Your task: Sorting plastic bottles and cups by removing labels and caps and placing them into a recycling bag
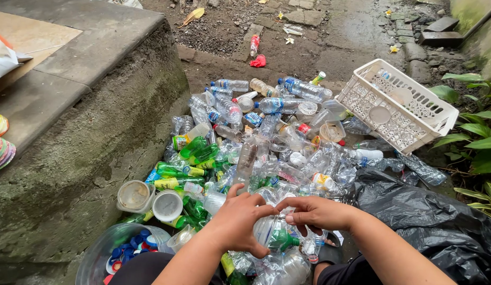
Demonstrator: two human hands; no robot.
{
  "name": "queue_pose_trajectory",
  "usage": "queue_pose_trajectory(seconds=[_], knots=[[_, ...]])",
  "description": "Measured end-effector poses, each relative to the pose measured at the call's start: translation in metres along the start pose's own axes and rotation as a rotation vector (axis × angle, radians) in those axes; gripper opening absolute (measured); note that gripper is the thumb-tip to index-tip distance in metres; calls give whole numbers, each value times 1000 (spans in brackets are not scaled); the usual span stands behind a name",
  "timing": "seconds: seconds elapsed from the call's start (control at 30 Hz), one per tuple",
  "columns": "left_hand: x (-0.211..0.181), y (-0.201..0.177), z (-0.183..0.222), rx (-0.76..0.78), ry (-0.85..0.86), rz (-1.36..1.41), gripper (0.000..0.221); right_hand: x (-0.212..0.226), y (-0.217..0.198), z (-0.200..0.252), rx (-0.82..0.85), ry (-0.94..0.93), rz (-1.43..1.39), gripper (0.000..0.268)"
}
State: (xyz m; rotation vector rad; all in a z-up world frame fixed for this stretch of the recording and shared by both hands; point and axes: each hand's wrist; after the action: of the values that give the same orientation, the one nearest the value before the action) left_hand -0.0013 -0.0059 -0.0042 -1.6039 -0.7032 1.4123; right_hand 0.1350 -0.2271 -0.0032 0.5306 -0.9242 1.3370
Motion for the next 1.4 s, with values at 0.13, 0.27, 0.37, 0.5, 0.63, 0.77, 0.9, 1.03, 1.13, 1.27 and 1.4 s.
queue_pose_trajectory(seconds=[0.13,0.27,0.37,0.5,0.63,0.77,0.9,1.03,1.13,1.27,1.4], knots=[[1,1,-2,-57,20,-48,77,3,-2,-1,-2,9,-21,40],[0,8,-3,-156,92,-73,78,-9,-1,-8,12,3,-63,42],[5,10,-7,-151,40,-48,86,-14,-3,-11,-17,-47,-56,45],[10,2,-9,-165,-63,24,79,-4,-4,-2,-95,13,-28,48],[15,-3,-9,-232,-163,125,79,-3,-5,5,-183,-72,-68,51],[14,1,-10,-232,-204,179,86,-20,6,-13,-482,-270,-223,44],[3,9,-13,-231,-202,199,88,-34,17,-39,-637,-419,-251,41],[-1,19,-16,-242,-212,195,85,-28,27,-45,-771,-439,-144,24],[0,21,-18,-284,-214,205,83,-28,26,-46,-798,-442,-142,11],[0,25,-20,-373,-192,204,79,-30,25,-47,-766,-458,-291,6],[-7,24,-22,-451,-167,222,78,-32,17,-45,-745,-396,-403,8]])
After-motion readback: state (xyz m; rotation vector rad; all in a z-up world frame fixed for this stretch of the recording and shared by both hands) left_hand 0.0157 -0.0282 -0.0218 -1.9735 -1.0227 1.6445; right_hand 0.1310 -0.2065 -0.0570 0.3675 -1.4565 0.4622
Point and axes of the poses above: each hand's wrist, its own z-axis away from the middle knuckle, its own y-axis out of the palm, x = y × z, and after that the axes turned 4 degrees about -y, right-handed
